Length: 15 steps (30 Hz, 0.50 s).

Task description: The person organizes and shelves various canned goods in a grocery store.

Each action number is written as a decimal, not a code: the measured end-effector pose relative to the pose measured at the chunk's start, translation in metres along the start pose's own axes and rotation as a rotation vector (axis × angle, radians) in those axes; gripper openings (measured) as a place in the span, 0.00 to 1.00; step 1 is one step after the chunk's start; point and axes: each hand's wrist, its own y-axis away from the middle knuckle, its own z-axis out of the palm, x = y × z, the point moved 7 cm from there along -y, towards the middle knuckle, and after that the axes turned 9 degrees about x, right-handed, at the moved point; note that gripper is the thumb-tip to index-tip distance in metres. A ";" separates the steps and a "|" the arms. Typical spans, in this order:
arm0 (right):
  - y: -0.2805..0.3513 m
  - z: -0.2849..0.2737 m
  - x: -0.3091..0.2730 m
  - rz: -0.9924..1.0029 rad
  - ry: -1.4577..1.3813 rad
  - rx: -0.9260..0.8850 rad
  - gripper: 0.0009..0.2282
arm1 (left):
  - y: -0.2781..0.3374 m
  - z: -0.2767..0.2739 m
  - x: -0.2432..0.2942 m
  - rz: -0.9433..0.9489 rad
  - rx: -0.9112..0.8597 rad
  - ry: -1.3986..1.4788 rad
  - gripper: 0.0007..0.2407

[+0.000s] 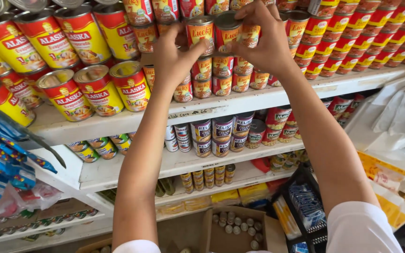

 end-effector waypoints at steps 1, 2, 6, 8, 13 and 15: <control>-0.002 0.003 -0.002 -0.038 -0.030 -0.020 0.23 | -0.002 0.000 -0.007 -0.013 0.004 -0.046 0.19; -0.005 0.005 -0.004 -0.078 -0.057 -0.041 0.22 | -0.005 0.002 -0.013 -0.025 0.010 -0.089 0.19; -0.013 0.008 -0.013 -0.048 0.291 -0.072 0.24 | -0.004 0.001 -0.017 -0.007 0.037 -0.148 0.19; -0.011 0.013 -0.008 -0.057 0.364 -0.153 0.26 | -0.002 0.000 -0.011 0.096 0.073 -0.240 0.19; -0.006 0.014 -0.001 -0.129 0.402 -0.142 0.21 | -0.003 0.002 -0.023 -0.076 -0.014 -0.420 0.20; -0.004 0.013 -0.008 -0.261 0.425 -0.113 0.19 | -0.001 0.003 -0.023 0.019 0.002 -0.447 0.21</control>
